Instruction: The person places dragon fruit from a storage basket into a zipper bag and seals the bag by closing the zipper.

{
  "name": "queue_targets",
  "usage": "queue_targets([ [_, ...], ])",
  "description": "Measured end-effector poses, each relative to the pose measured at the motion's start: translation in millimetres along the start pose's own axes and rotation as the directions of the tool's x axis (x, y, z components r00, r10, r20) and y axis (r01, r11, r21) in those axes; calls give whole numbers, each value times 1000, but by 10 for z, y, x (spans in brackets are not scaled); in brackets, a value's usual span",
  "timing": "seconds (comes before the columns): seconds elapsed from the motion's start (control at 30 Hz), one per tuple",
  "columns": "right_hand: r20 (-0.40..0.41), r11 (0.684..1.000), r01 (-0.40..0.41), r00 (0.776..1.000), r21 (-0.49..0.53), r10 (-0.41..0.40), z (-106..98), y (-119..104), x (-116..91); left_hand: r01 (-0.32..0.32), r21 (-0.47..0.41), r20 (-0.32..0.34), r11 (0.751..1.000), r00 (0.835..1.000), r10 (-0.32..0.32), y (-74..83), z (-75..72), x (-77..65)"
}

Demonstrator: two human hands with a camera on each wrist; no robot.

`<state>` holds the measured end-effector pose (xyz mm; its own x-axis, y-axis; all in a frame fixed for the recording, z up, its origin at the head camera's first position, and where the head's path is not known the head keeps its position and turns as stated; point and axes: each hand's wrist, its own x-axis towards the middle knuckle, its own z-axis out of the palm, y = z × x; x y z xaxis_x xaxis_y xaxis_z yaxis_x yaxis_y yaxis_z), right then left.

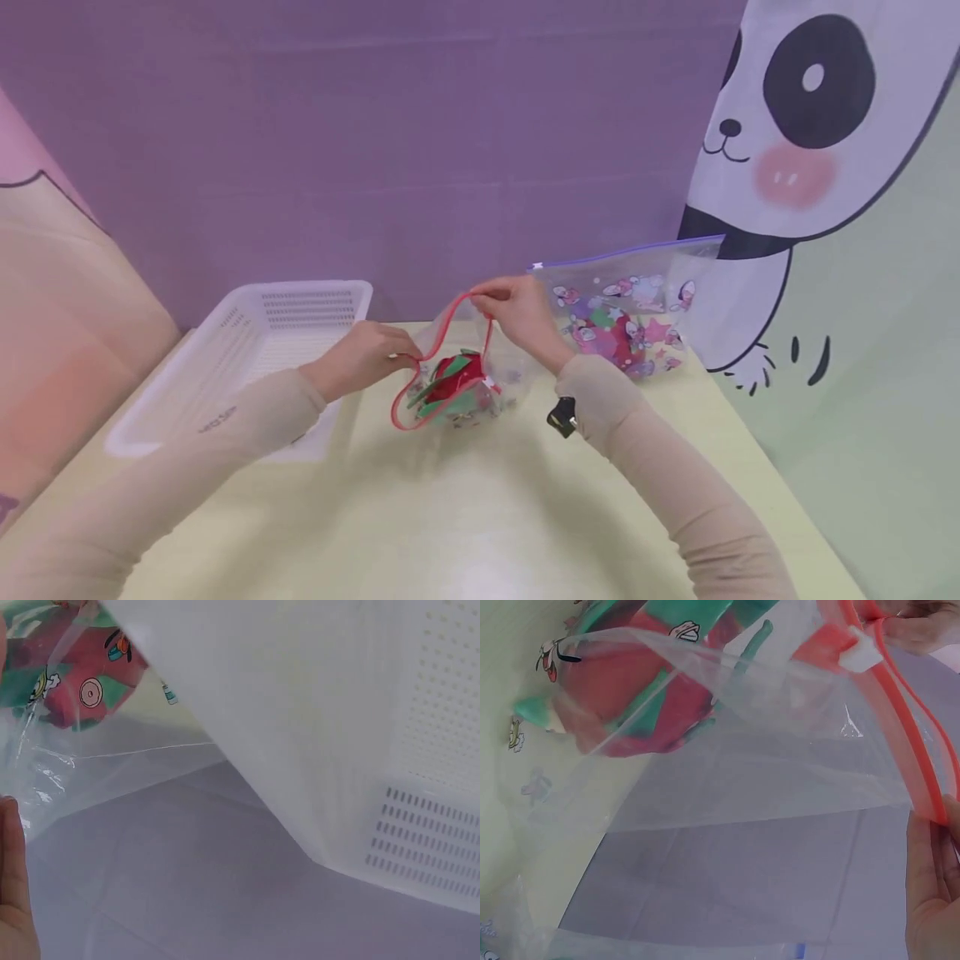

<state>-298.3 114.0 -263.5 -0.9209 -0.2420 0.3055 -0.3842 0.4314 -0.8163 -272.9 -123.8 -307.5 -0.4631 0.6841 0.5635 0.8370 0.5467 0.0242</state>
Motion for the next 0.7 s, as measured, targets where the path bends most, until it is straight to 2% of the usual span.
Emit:
queue_targets([
  [0.07, -11, 1000, -2, 1000, -3, 2, -11, 21, 5, 19, -63, -25, 998, 999, -20, 3, -14, 5],
  [0.17, -26, 1000, -25, 999, -11, 25, -47, 59, 12, 82, -169, -47, 982, 995, -91, -21, -55, 3],
  [0.3, -44, 998, -65, 997, -10, 65, -109, 103, 14, 186, -302, -68, 935, 974, -216, -64, -109, 18],
  [0.37, -42, 997, -74, 996, 0, 74, -139, 119, 10, 209, -359, -94, 909, 962, -258, -82, -114, 31],
  [0.43, -35, 997, -75, 997, 22, 76, -170, 130, 0, 203, -414, -131, 887, 951, -279, -91, -110, 47],
  [0.57, -28, 998, -55, 998, 35, 56, -248, 173, -43, 177, -449, -201, 876, 935, -292, -82, -93, 83],
  [0.63, -31, 998, -56, 998, 13, 56, -293, 209, -83, 200, -448, -210, 871, 924, -320, -72, -98, 102],
  [0.7, -22, 997, -71, 997, -17, 70, -338, 261, -146, 252, -451, -199, 856, 907, -372, -65, -113, 115],
])
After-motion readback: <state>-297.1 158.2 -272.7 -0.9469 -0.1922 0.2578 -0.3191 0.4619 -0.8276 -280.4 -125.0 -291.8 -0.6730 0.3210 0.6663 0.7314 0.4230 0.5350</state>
